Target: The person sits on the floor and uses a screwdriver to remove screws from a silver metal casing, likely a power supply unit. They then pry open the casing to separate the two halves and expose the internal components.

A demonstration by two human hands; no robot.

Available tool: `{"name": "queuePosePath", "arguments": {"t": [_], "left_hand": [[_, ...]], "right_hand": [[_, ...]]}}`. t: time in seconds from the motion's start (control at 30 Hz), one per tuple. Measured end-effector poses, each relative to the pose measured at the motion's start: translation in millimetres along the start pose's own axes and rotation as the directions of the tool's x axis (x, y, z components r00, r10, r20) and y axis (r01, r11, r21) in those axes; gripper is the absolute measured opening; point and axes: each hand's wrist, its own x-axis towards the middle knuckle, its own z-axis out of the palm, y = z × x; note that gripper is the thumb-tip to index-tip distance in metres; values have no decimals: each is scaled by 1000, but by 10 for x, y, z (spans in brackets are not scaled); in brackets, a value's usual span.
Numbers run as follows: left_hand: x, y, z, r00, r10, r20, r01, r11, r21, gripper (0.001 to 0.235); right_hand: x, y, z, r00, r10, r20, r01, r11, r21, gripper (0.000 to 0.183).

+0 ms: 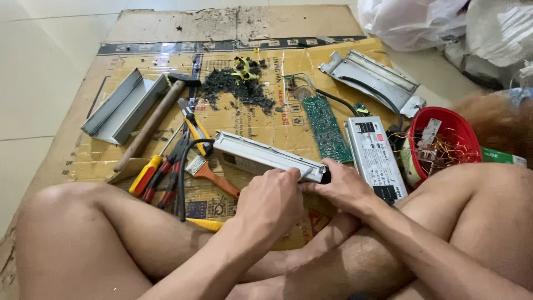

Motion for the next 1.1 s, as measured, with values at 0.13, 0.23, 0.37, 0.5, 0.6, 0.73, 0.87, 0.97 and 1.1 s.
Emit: {"name": "queuePosePath", "arguments": {"t": [0.13, 0.23, 0.37, 0.5, 0.6, 0.73, 0.87, 0.97, 1.1], "left_hand": [[-21, 112, -124, 998, 34, 61, -38, 997, 61, 31], [-9, 199, -218, 993, 121, 18, -122, 991, 55, 26], [3, 256, -249, 997, 20, 69, -28, 992, 124, 33], [-17, 238, -218, 999, 15, 44, -20, 993, 117, 32], [-49, 307, -282, 998, 8, 62, -12, 998, 62, 33], [-20, 365, -277, 994, -48, 97, 49, 999, -3, 35], [-75, 439, -327, 991, -63, 118, 57, 997, 50, 29], [-35, 426, -276, 996, -28, 90, 20, 995, 94, 31], [2, 383, -270, 991, 62, 120, -76, 990, 120, 26]], "right_hand": [[160, 138, 96, 1000, -10, -25, 10, 1000, -7, 58], [231, 204, 128, 998, -37, -55, 36, 999, -12, 59], [105, 77, 25, 997, -52, -51, 54, 998, 37, 57], [4, -10, 8, 996, -85, -25, 87, 994, 59, 52], [77, 34, 10, 997, -74, -39, 78, 991, 107, 57], [123, 116, 69, 999, -43, -25, 44, 998, 48, 64], [85, 52, 54, 999, -27, 40, 27, 999, -19, 49], [188, 180, 128, 998, -57, 9, 57, 998, -24, 45], [47, 6, -7, 997, 18, 73, -15, 999, -34, 42]]}}
